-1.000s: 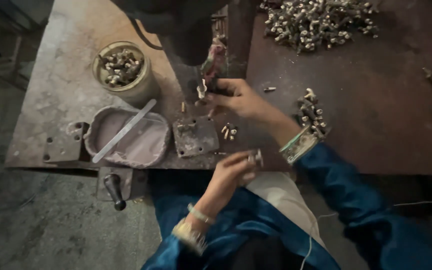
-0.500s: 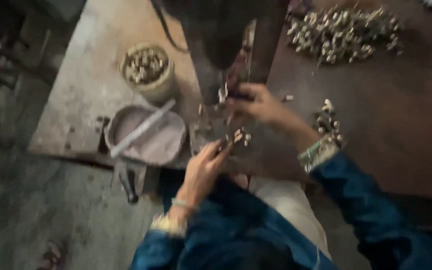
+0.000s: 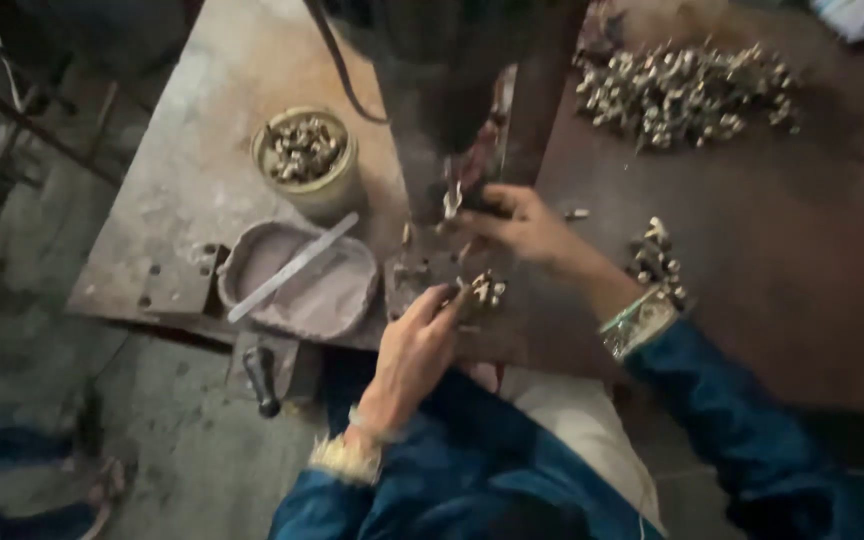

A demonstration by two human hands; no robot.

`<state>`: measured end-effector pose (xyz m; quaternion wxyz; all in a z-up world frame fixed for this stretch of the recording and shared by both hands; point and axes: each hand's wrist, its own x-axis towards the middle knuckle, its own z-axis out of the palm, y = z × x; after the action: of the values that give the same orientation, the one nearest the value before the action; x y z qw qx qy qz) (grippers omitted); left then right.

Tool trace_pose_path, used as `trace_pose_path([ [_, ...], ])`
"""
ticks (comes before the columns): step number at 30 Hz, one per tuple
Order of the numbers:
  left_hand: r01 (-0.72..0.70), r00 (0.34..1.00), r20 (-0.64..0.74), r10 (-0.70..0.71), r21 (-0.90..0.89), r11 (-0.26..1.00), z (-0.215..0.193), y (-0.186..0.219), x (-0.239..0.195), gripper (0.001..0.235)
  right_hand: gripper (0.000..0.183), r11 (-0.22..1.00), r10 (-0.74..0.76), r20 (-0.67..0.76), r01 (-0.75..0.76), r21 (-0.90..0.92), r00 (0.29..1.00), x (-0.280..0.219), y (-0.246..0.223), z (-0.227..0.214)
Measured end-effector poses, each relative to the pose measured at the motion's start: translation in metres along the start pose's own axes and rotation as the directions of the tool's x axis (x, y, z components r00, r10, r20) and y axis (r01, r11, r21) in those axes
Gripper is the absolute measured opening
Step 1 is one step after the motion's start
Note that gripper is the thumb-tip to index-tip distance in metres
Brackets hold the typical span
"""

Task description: The person sits at a bench drill press and processes small brass fittings one at a time, placing each part under the drill bit, operating the press, then setting the finished piece aside and picking the next one. They occasionally dip parts in a tray and refill a container with completed pieces.

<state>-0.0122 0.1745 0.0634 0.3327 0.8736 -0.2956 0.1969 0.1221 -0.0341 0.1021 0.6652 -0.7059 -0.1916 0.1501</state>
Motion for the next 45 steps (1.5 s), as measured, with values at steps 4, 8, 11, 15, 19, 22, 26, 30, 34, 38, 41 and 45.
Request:
trace_pose_path([
  [4,0.205,0.979,-0.007,-0.205,0.055,0.977,-0.028,0.024,0.015,0.049,0.030,0.982,0.094,0.028,-0.098,0.162,0.995,-0.010,-0.011,0.011],
  [8,0.377,0.899,0.124,-0.421,0.271,0.886,-0.008,-0.001,0.016,0.049,0.029,0.986,0.089,0.065,-0.097,0.135,0.994,-0.012,-0.030,0.014],
  [11,0.162,0.979,0.067,-0.195,0.335,0.928,0.016,-0.001,0.022,0.019,0.033,0.988,0.033,0.069,-0.043,0.151,0.997,-0.003,0.000,0.008],
  [15,0.005,0.985,0.154,-0.082,0.445,0.895,0.098,-0.006,0.014,0.014,0.030,0.980,0.072,0.045,-0.079,0.181,0.996,-0.012,-0.014,0.013],
  [19,-0.052,0.986,0.161,-0.049,0.566,0.823,0.095,0.004,0.012,0.015,0.030,0.988,0.035,0.014,-0.037,0.147,0.999,-0.013,-0.008,0.013],
  [22,0.044,0.995,0.062,-0.075,0.398,0.916,0.040,0.026,0.008,0.020,0.027,0.990,0.035,-0.031,-0.031,0.141,0.999,-0.013,0.003,0.012],
  [26,0.293,0.954,-0.044,-0.295,-0.054,0.955,-0.062,0.016,0.000,0.027,0.025,0.966,-0.038,-0.416,0.139,0.217,0.908,-0.031,0.001,0.076],
  [30,0.397,0.916,-0.079,-0.395,0.026,0.917,-0.097,-0.050,-0.027,0.022,0.025,0.968,0.085,-0.358,0.008,0.250,0.930,-0.037,-0.025,0.082],
  [34,0.399,0.916,-0.038,-0.399,0.156,0.903,-0.089,-0.079,-0.040,0.017,0.025,0.952,0.088,-0.433,0.052,0.301,0.897,-0.037,-0.022,0.081],
  [38,0.376,0.901,0.091,-0.424,0.322,0.869,-0.067,-0.089,-0.040,0.011,0.023,0.976,0.000,-0.400,0.087,0.200,0.917,-0.038,-0.002,0.066],
  [41,0.335,0.927,0.071,-0.369,0.288,0.897,-0.065,-0.092,-0.036,0.011,0.019,0.964,0.028,-0.419,0.086,0.251,0.908,-0.038,-0.030,0.081],
  [45,0.387,0.900,0.108,-0.422,0.246,0.889,-0.079,-0.109,-0.033,0.003,0.015,0.949,-0.037,-0.342,0.140,0.282,0.939,-0.039,-0.009,0.065],
])
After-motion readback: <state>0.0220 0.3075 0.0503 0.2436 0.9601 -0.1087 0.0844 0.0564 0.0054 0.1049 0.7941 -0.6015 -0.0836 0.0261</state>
